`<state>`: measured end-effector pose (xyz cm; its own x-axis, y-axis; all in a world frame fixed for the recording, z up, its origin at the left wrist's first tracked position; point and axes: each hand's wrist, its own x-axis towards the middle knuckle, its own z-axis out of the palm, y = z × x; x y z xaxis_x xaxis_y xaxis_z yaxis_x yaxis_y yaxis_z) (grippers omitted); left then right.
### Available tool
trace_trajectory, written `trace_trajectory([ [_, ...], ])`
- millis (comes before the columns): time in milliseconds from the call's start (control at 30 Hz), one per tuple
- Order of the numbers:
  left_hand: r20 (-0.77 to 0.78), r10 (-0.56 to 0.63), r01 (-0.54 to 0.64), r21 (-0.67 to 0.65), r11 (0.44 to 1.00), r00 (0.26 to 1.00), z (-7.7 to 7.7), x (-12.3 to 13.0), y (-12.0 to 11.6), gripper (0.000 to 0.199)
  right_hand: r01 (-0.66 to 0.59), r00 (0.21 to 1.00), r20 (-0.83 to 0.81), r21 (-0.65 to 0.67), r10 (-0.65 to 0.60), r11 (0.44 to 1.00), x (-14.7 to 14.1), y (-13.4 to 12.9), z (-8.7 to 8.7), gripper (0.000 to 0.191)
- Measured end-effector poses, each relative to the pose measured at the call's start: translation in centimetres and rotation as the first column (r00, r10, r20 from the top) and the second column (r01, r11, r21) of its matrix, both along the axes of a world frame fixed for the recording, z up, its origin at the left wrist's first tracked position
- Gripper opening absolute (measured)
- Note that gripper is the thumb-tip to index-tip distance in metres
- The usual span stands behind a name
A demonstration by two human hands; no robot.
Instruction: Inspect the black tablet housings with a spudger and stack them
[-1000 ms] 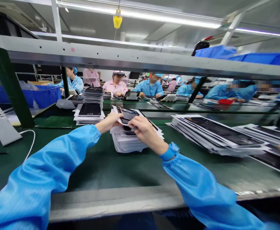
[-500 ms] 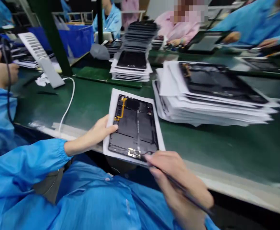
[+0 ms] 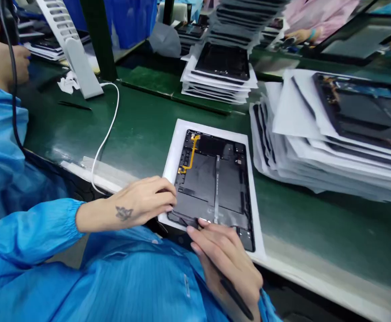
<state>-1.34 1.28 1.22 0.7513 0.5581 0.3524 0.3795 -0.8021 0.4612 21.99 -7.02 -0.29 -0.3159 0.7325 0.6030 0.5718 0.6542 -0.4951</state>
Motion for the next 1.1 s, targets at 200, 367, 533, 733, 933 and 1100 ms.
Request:
trace_trajectory([
  [200,-0.084,0.083,-0.076,0.094,0.993,0.993,0.0,0.2,-0.8,0.018,-0.049,0.984,0.174,0.141,0.024,0.989,-0.6,0.5,-1.1,0.038],
  [367,-0.102,0.101,-0.09,0.109,0.99,0.99,0.5,0.4,-1.2,0.023,-0.04,0.997,0.076,0.163,0.028,0.986,-0.6,0.3,-1.8,0.049],
  [533,-0.058,0.103,-0.1,0.037,0.994,0.993,0.4,0.3,-1.1,0.022,0.0,0.996,-0.088,0.057,0.005,0.998,-0.1,-0.1,-0.9,0.033],
  [733,-0.025,0.089,-0.088,0.049,0.995,0.996,-0.3,0.0,-1.0,0.015,-0.014,0.987,0.159,0.2,-0.018,0.98,-0.9,0.6,-1.0,0.021],
  [933,-0.057,0.128,-0.12,0.12,0.985,0.99,-0.6,0.6,-1.1,0.011,0.012,0.987,0.15,0.338,-0.067,0.941,-1.9,0.9,-2.4,0.018],
  [1100,-0.049,0.078,-0.052,0.41,0.911,0.996,0.3,1.1,-0.7,0.021,0.074,0.987,-0.156,0.162,-0.048,0.984,-1.3,0.2,-1.9,0.035],
])
